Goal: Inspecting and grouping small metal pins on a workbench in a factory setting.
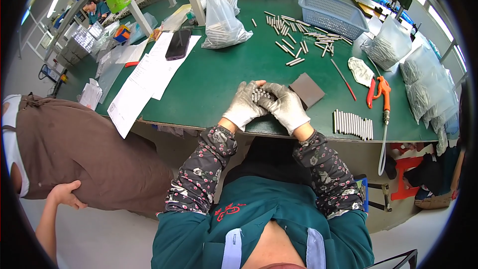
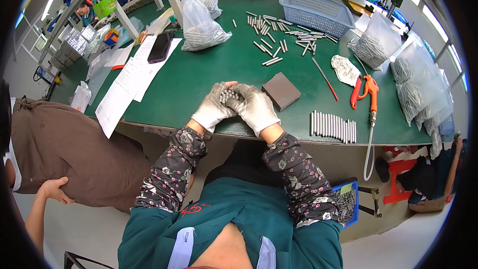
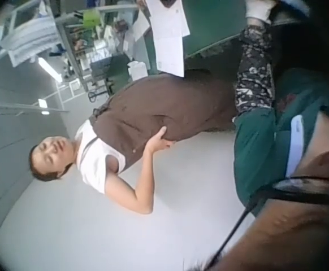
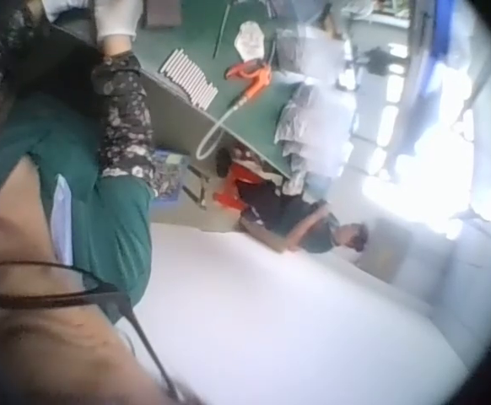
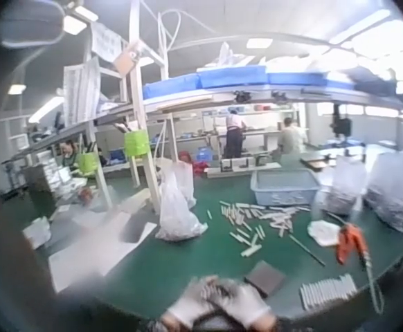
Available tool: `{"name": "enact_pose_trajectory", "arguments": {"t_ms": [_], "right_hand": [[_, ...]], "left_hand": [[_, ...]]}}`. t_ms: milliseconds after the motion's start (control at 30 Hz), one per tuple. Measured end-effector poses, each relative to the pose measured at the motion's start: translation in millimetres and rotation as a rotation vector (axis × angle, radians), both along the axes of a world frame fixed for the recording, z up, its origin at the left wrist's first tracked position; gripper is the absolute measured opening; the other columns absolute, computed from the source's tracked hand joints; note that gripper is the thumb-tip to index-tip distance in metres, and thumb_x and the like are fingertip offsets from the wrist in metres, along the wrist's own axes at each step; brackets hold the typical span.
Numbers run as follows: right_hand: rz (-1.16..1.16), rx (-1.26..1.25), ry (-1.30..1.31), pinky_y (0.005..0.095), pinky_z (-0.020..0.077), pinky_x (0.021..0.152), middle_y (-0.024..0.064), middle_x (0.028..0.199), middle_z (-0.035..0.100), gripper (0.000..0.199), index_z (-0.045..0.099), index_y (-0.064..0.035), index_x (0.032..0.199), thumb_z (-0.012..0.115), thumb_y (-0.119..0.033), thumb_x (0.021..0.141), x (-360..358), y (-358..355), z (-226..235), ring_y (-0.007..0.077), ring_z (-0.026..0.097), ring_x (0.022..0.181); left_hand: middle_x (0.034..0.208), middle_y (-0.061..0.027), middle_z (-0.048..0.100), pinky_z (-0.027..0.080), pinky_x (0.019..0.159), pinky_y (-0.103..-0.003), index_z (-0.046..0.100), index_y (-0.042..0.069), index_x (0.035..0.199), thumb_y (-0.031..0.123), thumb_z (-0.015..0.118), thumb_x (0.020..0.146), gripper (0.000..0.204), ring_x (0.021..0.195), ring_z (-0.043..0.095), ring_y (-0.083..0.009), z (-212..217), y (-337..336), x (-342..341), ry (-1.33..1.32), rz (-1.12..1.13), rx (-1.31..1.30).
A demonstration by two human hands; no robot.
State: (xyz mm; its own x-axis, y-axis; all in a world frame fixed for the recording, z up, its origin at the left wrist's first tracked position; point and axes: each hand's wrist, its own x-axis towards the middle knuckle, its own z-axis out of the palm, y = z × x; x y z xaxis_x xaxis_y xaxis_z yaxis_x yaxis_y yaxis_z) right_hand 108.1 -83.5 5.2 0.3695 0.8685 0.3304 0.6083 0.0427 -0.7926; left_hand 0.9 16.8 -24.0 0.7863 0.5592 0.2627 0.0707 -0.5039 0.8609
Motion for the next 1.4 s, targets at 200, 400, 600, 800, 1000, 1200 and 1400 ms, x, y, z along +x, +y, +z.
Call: {"name": "enact_pose_trajectory", "arguments": {"t_ms": [200, 400, 600, 800, 1000, 1200, 1400], "right_hand": [[-0.004, -0.016, -0.021, 0.0350, 0.0463, 0.069, 0.0144, 0.086, 0.061, 0.032, 0.061, -0.0058, 0.092, 0.062, -0.032, 0.073, 0, -1, 2, 0.0284, 0.060, 0.078], [-0.002, -0.001, -0.006, 0.0348, 0.0465, 0.068, 0.0147, 0.085, 0.061, 0.031, 0.061, -0.0059, 0.092, 0.062, -0.030, 0.073, -2, -3, 1, 0.0290, 0.059, 0.078], [0.076, 0.114, 0.132, 0.0346, 0.0467, 0.068, 0.0143, 0.086, 0.061, 0.029, 0.060, -0.0049, 0.095, 0.063, -0.022, 0.072, 1, -4, -9, 0.0276, 0.060, 0.076], [-0.239, 0.181, -0.305, 0.0332, 0.0464, 0.069, 0.0118, 0.083, 0.060, 0.040, 0.057, -0.0019, 0.102, 0.065, -0.019, 0.066, 21, -36, 35, 0.0250, 0.058, 0.077], [-0.430, -0.212, -0.853, 0.0401, 0.0389, 0.083, 0.0173, 0.111, 0.050, 0.054, 0.053, -0.0083, 0.112, 0.064, -0.034, 0.065, 48, -41, 15, 0.0310, 0.049, 0.099], [-0.020, 0.209, -0.605, 0.0402, 0.0415, 0.078, 0.0188, 0.097, 0.054, 0.041, 0.059, -0.0099, 0.102, 0.061, -0.027, 0.065, -3, -43, 56, 0.0323, 0.053, 0.088], [-0.456, -0.150, -0.809, 0.0397, 0.0410, 0.073, 0.0113, 0.087, 0.054, 0.031, 0.058, -0.0123, 0.092, 0.061, -0.027, 0.065, 48, -31, 44, 0.0273, 0.052, 0.085]], "left_hand": [[0.101, -0.0055, 0.059, 0.016, 0.103, -0.039, 0.044, 0.011, 0.114, 0.027, 0.074, 0.057, 0.066, 0.096, 0.054, -0.0207, 2, -2, -1, 0.020, 0.028, 0.043], [0.101, -0.0013, 0.059, 0.013, 0.103, -0.040, 0.044, 0.013, 0.113, 0.030, 0.072, 0.062, 0.061, 0.096, 0.054, -0.0164, 11, -11, -1, 0.045, 0.014, 0.040], [0.098, -0.0002, 0.058, 0.012, 0.103, -0.040, 0.045, 0.014, 0.108, 0.028, 0.070, 0.063, 0.053, 0.097, 0.053, -0.0151, 23, -17, -1, 0.117, -0.001, 0.075], [0.094, -0.0052, 0.058, 0.020, 0.103, -0.039, 0.049, 0.014, 0.098, 0.023, 0.072, 0.059, 0.047, 0.102, 0.048, -0.0300, 10, -14, -3, 0.131, 0.153, 0.096], [0.097, -0.0093, 0.057, 0.019, 0.103, -0.040, 0.049, 0.013, 0.100, 0.023, 0.072, 0.059, 0.049, 0.112, 0.041, -0.0319, 21, -16, -1, 0.220, 0.127, 0.100], [0.096, -0.0082, 0.058, 0.012, 0.105, -0.041, 0.049, 0.008, 0.098, 0.028, 0.069, 0.064, 0.044, 0.101, 0.050, -0.0224, -21, 2, 2, 0.091, 0.185, 0.833], [0.092, -0.0082, 0.058, 0.012, 0.105, -0.041, 0.049, 0.009, 0.093, 0.028, 0.069, 0.065, 0.040, 0.090, 0.054, -0.0230, 21, -18, -2, 0.147, 0.064, 0.205]]}}
